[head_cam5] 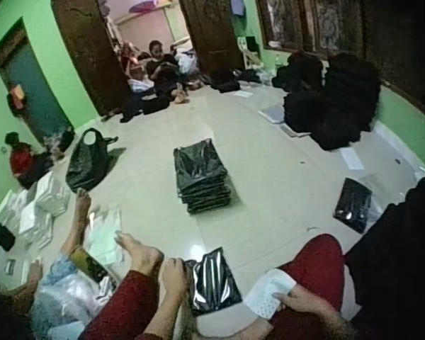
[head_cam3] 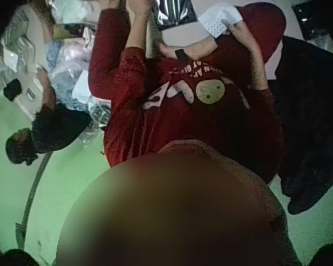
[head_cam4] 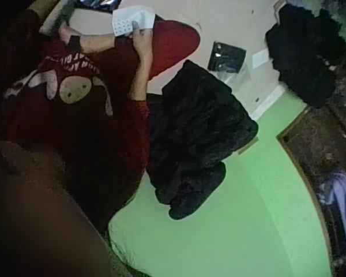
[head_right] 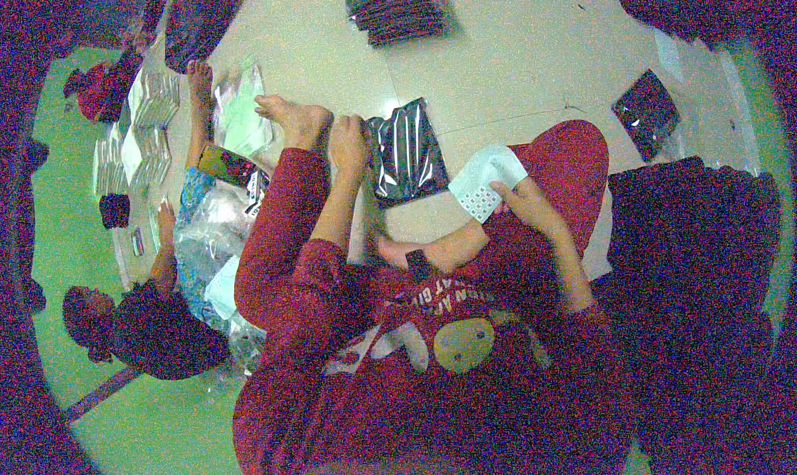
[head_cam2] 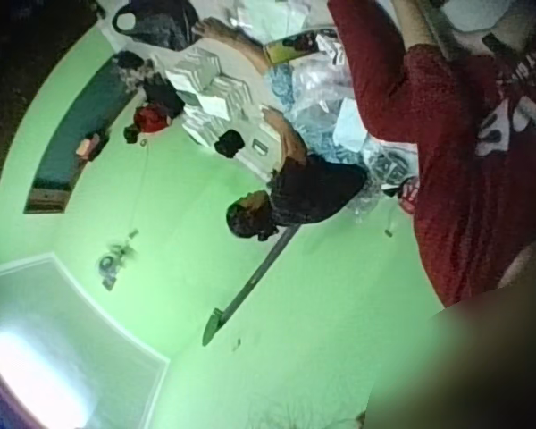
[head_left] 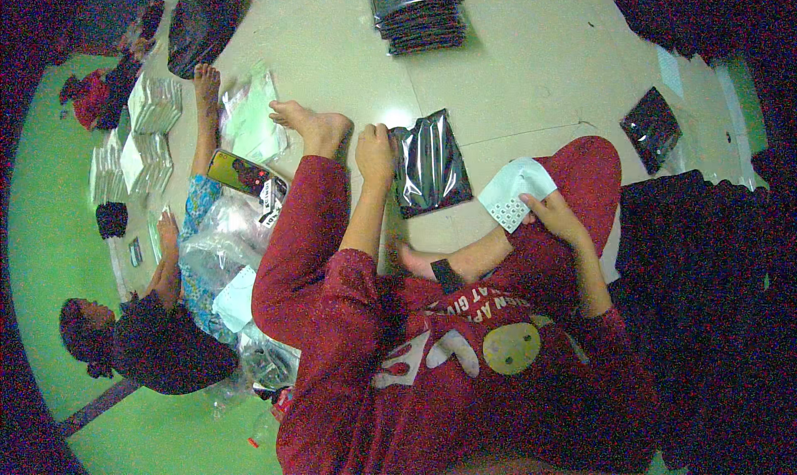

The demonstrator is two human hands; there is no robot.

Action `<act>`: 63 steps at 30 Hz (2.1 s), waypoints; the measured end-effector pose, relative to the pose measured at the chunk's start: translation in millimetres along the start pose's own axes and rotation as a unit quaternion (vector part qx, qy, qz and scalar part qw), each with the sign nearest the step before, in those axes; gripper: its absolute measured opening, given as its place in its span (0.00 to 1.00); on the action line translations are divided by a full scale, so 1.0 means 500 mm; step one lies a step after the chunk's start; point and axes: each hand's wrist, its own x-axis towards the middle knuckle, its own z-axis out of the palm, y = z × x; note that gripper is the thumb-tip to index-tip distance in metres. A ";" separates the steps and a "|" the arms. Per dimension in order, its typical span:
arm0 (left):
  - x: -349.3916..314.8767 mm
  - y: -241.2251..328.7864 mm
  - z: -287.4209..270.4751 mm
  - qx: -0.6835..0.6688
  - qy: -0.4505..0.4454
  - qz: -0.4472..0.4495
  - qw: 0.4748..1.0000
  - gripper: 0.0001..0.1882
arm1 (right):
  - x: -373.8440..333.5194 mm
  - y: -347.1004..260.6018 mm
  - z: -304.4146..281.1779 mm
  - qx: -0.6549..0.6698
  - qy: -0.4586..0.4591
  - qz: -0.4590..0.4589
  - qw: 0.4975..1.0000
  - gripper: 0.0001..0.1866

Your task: The person sits on the floor and repeatedly folds dark garments, places them into clear plastic bags, and seals the bags. They then attach small white labels to the sealed packages and stack them on the floor.

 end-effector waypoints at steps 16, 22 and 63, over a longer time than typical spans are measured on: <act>-0.035 0.098 0.004 -0.039 -0.096 0.052 0.993 0.29 | 0.022 -0.018 0.006 -0.041 -0.030 0.058 0.997 0.15; -0.012 0.098 0.003 -0.061 -0.162 0.013 0.985 0.35 | 0.030 -0.011 0.008 -0.049 -0.018 0.041 0.998 0.16; 0.510 0.052 -0.096 -0.690 -0.117 -0.316 0.641 0.17 | 0.027 -0.037 0.010 -0.181 -0.093 -0.003 0.979 0.20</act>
